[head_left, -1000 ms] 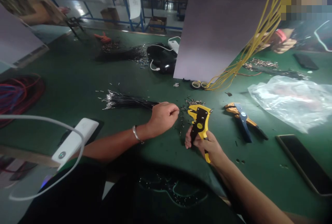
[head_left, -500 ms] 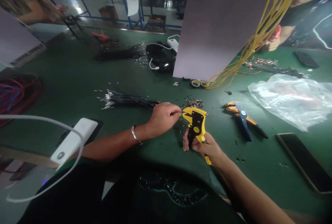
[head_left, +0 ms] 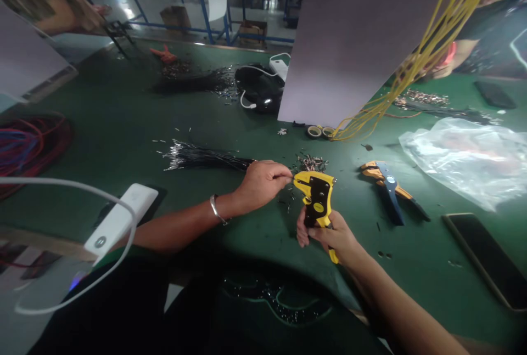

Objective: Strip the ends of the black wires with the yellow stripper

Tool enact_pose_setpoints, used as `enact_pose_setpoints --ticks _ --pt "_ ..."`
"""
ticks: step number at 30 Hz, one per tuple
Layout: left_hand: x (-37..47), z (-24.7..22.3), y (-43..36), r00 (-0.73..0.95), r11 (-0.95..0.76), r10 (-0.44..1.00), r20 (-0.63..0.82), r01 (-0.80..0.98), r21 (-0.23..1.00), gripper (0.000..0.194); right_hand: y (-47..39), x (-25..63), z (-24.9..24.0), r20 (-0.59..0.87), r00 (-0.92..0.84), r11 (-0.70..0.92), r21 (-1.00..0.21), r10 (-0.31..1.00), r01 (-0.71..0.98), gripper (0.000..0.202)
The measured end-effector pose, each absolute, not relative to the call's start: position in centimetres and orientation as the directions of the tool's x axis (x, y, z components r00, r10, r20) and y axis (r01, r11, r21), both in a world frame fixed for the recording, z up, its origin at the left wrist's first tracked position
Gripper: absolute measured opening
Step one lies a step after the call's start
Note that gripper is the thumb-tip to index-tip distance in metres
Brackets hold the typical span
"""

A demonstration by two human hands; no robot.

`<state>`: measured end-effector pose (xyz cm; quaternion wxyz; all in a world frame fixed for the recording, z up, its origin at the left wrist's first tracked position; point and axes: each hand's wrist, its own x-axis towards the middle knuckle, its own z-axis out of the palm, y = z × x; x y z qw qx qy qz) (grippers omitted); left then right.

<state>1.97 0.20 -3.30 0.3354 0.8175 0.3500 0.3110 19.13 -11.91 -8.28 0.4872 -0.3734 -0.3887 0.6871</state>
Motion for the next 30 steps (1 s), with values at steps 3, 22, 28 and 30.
enact_pose_setpoints --ticks 3,22,28,30 --pt "2.0 -3.5 0.3 0.558 -0.511 0.787 0.265 0.348 0.786 0.015 -12.1 19.0 -8.3 -0.154 -0.240 -0.245 -0.876 0.959 -0.415 0.015" --pt "2.2 -4.8 1.6 0.573 -0.365 0.814 0.100 0.371 0.854 0.017 -12.0 18.0 -9.6 -0.185 -0.101 -0.211 -0.879 0.978 -0.427 0.018" --pt "2.4 -5.0 1.9 0.580 -0.357 0.810 0.084 0.373 0.856 0.017 -11.9 18.1 -10.0 -0.187 -0.085 -0.205 -0.872 0.979 -0.445 0.017" --pt "2.5 -5.1 1.9 0.583 -0.355 0.808 0.083 0.372 0.858 0.017 -11.9 18.0 -9.9 -0.196 -0.081 -0.211 -0.867 0.977 -0.451 0.017"
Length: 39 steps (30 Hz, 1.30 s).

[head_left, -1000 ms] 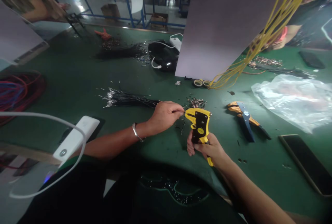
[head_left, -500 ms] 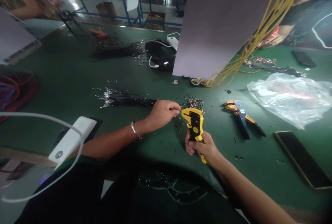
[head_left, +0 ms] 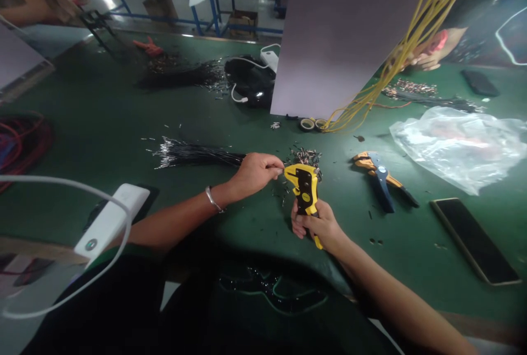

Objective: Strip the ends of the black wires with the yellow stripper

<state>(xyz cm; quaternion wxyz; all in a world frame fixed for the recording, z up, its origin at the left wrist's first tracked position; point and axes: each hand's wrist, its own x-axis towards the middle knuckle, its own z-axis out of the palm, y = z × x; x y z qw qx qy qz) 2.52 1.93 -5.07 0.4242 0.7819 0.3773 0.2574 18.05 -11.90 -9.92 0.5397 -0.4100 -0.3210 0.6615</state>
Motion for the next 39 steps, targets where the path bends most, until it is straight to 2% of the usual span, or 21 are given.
enact_pose_setpoints --ticks 10,17,21,27,39 --pt "2.4 -6.0 2.6 0.612 -0.393 0.786 0.089 0.383 0.836 0.021 -11.6 17.9 -9.3 -0.237 -0.074 -0.244 -0.859 0.969 -0.449 0.017" --pt "2.2 -6.0 2.5 0.604 -0.359 0.794 0.063 0.383 0.851 0.016 -11.7 17.9 -9.6 -0.238 -0.062 -0.240 -0.854 0.969 -0.461 0.018" --pt "2.2 -6.0 2.5 0.549 -0.362 0.830 0.094 0.402 0.841 0.016 -11.6 18.3 -9.5 -0.199 -0.144 -0.245 -0.816 0.969 -0.523 0.019" --pt "2.1 -5.2 1.9 0.533 -0.380 0.838 0.119 0.411 0.829 0.013 -11.4 18.8 -9.6 -0.137 -0.179 -0.214 -0.809 0.974 -0.547 0.020" --pt "2.2 -4.0 0.8 0.515 -0.474 0.828 0.223 0.428 0.770 0.012 -11.2 18.7 -8.6 -0.137 -0.153 -0.198 -0.821 0.979 -0.536 0.023"
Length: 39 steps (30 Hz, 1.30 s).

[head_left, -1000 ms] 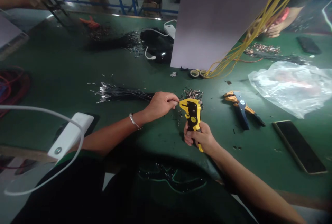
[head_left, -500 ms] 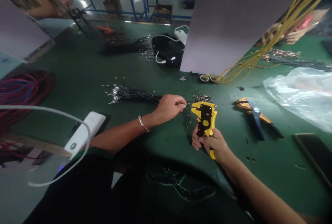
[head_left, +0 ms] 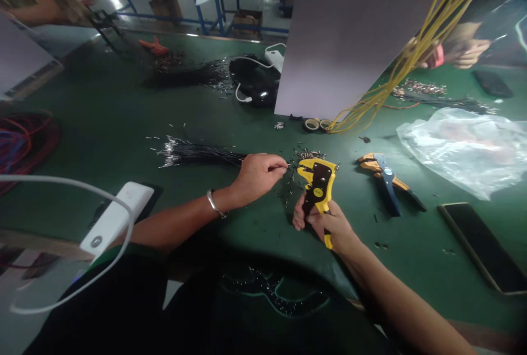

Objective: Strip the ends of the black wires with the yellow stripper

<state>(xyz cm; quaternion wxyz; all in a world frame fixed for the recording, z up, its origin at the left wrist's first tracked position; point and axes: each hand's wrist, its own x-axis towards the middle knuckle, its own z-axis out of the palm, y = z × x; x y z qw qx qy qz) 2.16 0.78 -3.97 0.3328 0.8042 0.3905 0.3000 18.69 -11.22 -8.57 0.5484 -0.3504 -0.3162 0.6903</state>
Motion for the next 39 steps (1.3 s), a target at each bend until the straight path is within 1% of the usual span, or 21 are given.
enact_pose_setpoints --ticks 3,7,13,16,23,31,35,39 --pt "2.2 -4.1 0.6 0.511 -0.459 0.835 0.206 0.439 0.772 0.011 -11.3 18.9 -8.7 -0.129 -0.156 -0.191 -0.839 0.979 -0.509 0.023" --pt "2.2 -4.3 0.8 0.503 -0.409 0.846 0.177 0.400 0.820 0.011 -11.3 19.0 -8.7 -0.121 -0.152 -0.181 -0.852 0.981 -0.492 0.024" --pt "2.1 -4.8 1.3 0.484 -0.225 0.873 0.058 0.296 0.928 0.014 -11.2 19.1 -8.6 -0.132 -0.149 -0.190 -0.843 0.980 -0.504 0.024" --pt "2.2 -4.6 1.1 0.473 -0.189 0.881 0.023 0.307 0.933 0.015 -11.1 19.1 -8.6 -0.133 -0.149 -0.190 -0.848 0.980 -0.494 0.023" --pt "2.3 -4.7 0.9 0.469 -0.167 0.883 0.006 0.304 0.938 0.015 -11.3 19.2 -8.8 -0.104 -0.191 -0.186 -0.856 0.976 -0.483 0.024" --pt "2.6 -4.1 0.3 0.497 -0.011 0.858 -0.125 0.261 0.965 0.018 -11.1 19.2 -8.5 -0.112 -0.227 -0.209 -0.859 0.967 -0.467 0.024" --pt "2.7 -3.6 -0.1 0.509 0.016 0.849 -0.141 0.241 0.970 0.017 -11.1 19.1 -8.4 -0.128 -0.190 -0.206 -0.851 0.973 -0.484 0.025" --pt "2.6 -3.6 -0.1 0.505 0.012 0.852 -0.136 0.241 0.970 0.012 -11.1 19.2 -8.6 -0.116 -0.190 -0.197 -0.851 0.975 -0.487 0.026"
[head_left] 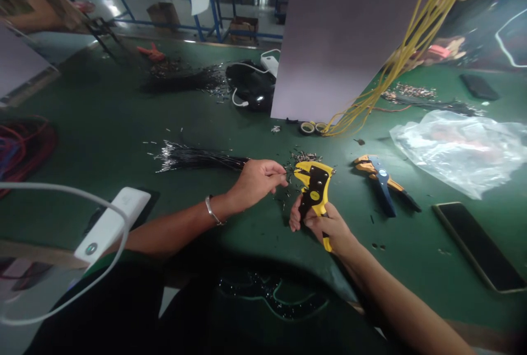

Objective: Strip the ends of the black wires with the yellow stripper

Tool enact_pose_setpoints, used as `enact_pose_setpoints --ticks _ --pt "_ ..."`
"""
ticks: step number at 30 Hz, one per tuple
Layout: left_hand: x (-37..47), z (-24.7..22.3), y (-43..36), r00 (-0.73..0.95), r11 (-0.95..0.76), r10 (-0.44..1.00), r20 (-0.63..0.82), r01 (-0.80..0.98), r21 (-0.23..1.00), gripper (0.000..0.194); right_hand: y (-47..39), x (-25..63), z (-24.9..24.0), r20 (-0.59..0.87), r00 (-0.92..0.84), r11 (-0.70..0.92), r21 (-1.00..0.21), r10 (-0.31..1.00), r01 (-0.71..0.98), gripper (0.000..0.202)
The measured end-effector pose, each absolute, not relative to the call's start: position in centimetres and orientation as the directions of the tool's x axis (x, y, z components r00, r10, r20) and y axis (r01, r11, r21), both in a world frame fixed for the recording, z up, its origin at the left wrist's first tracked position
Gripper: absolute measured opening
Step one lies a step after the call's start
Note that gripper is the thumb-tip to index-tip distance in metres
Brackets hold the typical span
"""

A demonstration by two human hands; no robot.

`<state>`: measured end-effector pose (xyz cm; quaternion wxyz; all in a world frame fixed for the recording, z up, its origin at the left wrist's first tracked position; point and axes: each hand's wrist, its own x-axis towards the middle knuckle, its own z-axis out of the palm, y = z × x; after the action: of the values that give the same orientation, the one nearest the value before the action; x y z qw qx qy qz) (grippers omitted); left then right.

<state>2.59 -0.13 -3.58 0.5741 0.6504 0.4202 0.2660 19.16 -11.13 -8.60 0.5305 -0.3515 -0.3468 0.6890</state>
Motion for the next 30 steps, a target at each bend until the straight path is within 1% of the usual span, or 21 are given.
enact_pose_setpoints --ticks 7,13,16,18,21,23,25,26,28,30 --pt "2.5 -3.6 -0.3 0.440 -0.083 0.897 -0.047 0.272 0.959 0.009 -11.1 19.1 -8.8 -0.092 -0.191 -0.175 -0.859 0.977 -0.482 0.026" --pt "2.5 -3.9 -0.5 0.388 -0.228 0.917 0.087 0.333 0.915 0.010 -11.1 18.8 -8.7 -0.085 -0.174 -0.153 -0.894 0.981 -0.421 0.028" --pt "2.6 -3.6 -0.8 0.354 -0.317 0.916 0.189 0.352 0.881 0.009 -11.1 18.6 -8.8 -0.074 -0.169 -0.135 -0.913 0.983 -0.385 0.028" --pt "2.7 -3.4 -1.1 0.338 -0.405 0.897 0.286 0.369 0.837 0.009 -11.1 18.5 -8.9 -0.067 -0.167 -0.126 -0.919 0.984 -0.374 0.027" --pt "2.8 -3.4 -1.6 0.346 -0.549 0.831 0.436 0.381 0.744 0.013 -11.1 18.3 -9.0 -0.055 -0.172 -0.115 -0.925 0.984 -0.362 0.027" --pt "2.8 -3.7 -2.0 0.372 -0.621 0.781 0.502 0.372 0.690 0.015 -11.1 18.3 -9.1 -0.054 -0.168 -0.111 -0.928 0.984 -0.355 0.025" --pt "2.9 -4.0 -2.3 0.410 -0.654 0.752 0.517 0.356 0.668 0.016 -11.1 18.3 -9.0 -0.052 -0.154 -0.104 -0.929 0.987 -0.356 0.022" --pt "3.0 -4.1 -2.4 0.424 -0.646 0.755 0.501 0.347 0.680 0.016 -11.1 18.2 -8.9 -0.052 -0.149 -0.104 -0.927 0.987 -0.361 0.021" --pt "3.0 -4.2 -2.6 0.435 -0.579 0.794 0.424 0.331 0.745 0.015 -11.1 18.3 -8.8 -0.062 -0.137 -0.109 -0.922 0.989 -0.371 0.022" --pt "3.1 -4.2 -2.7 0.432 -0.464 0.846 0.311 0.310 0.830 0.014 -11.0 18.3 -8.6 -0.071 -0.123 -0.112 -0.922 0.990 -0.370 0.023"
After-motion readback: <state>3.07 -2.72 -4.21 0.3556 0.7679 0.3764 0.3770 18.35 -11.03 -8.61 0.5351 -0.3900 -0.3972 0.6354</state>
